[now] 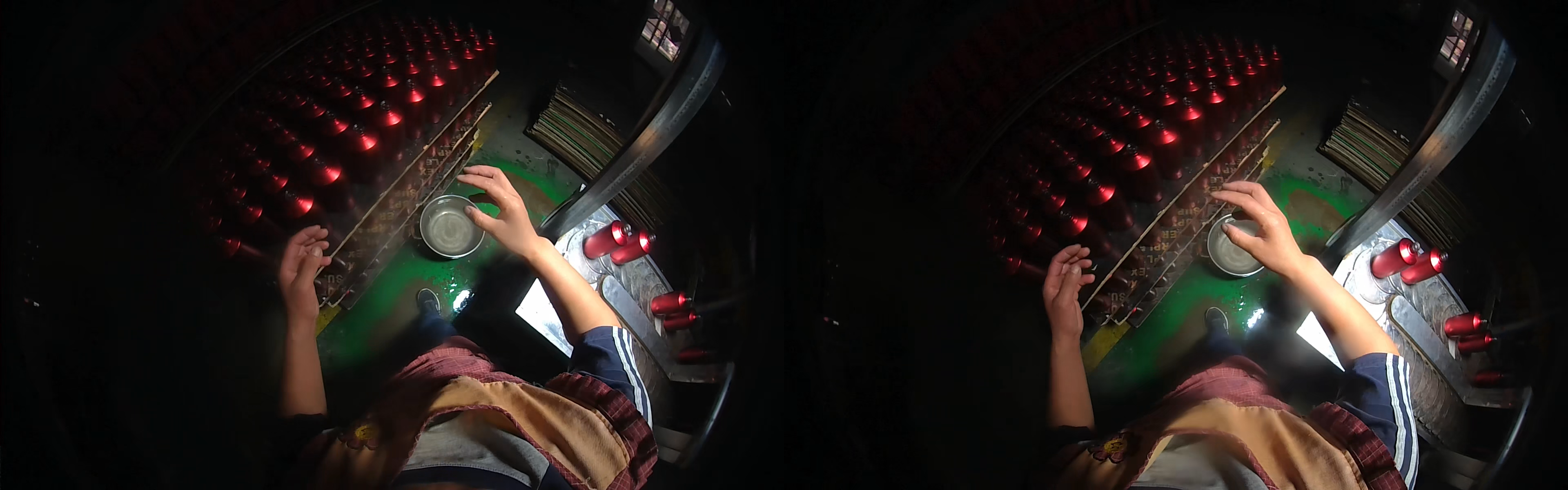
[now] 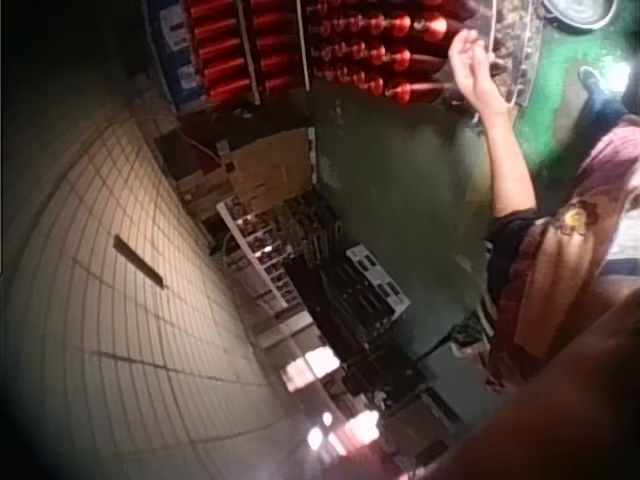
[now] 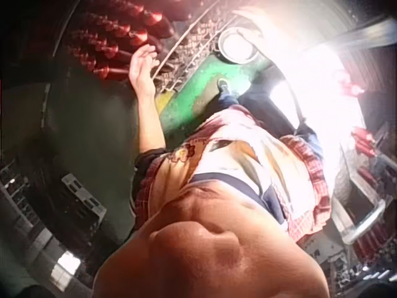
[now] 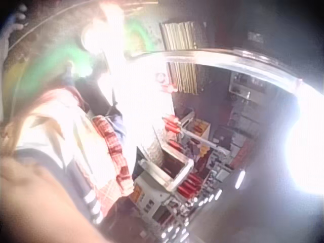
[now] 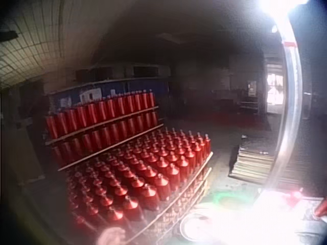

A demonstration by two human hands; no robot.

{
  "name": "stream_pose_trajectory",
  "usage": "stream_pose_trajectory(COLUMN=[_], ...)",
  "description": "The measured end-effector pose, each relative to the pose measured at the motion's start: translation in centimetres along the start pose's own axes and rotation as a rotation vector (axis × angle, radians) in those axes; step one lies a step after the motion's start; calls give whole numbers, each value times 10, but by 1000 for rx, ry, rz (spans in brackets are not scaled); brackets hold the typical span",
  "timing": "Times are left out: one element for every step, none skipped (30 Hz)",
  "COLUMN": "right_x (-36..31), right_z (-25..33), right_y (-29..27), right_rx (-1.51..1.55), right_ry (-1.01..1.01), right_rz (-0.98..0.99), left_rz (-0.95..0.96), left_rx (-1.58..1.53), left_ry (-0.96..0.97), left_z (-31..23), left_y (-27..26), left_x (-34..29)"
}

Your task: The person repeatedly picks up red cylindrical cans from a curved rack and places them into circular indentations on a metal tray. The person handles the cans one at a time, moving them from the rack to the tray in a repetitive sequence.

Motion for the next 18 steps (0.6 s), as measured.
stream_pose_trajectory(right_x=[34, 68, 98, 126, 154, 178, 200, 220, 235, 247, 255, 263, 270, 273, 274, 273, 269, 263], right_z=[-9, -24, -40, -56, -77, -94, -107, -121, -130, -136, -146, -158, -165, -168, -171, -174, -178, -177], right_y=[6, 17, 32, 49, 66, 87, 103, 121, 133, 147, 155, 167, 167, 171, 173, 176, 178, 174], right_rx=[-53, -108, -126, -140, -143, -128, -214, -301, -253, -302, -319, -347, -317, -296, -288, -280, -277, -262], right_ry=[-42, -62, -67, -93, -58, -58, -89, -100, -135, -177, -175, -139, -137, -160, -170, -168, -143, -135], right_rz=[24, 73, 130, 190, 263, 336, 343, 371, 377, 378, 369, 395, 337, 304, 273, 261, 263, 206], left_rz=[-58, -82, -83, -65, -79, -61, -81, -89, -119, -135, -163, -214, -185, -161, -156, -165, -148, -114], left_rx=[183, 347, 574, 771, 1009, 1071, 1151, 1216, 1206, 1201, 1186, 1176, 1181, 1173, 1205, 1211, 1198, 1182], left_ry=[52, 176, 174, 258, 200, 100, 127, 57, 115, 28, 142, 240, 253, 246, 265, 290, 287, 300], left_z=[-12, -26, -25, -26, -10, 11, 21, 37, 42, 56, 56, 54, 62, 69, 73, 73, 76, 76], left_y=[-15, -22, -23, -18, -12, -9, -6, -10, -11, -20, -22, -28, -31, -37, -41, -46, -51, -53], left_x=[21, 40, 66, 88, 111, 129, 142, 151, 157, 164, 170, 174, 181, 187, 190, 192, 193, 191])
Point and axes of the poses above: each hand's wrist, its own x-axis towards the middle knuckle, its own y-axis out of the palm, z = x × y, the point moved 9 cm from there along x, towards the middle knuckle, and after that the axes turned 4 degrees about z, right-handed, at the moved point
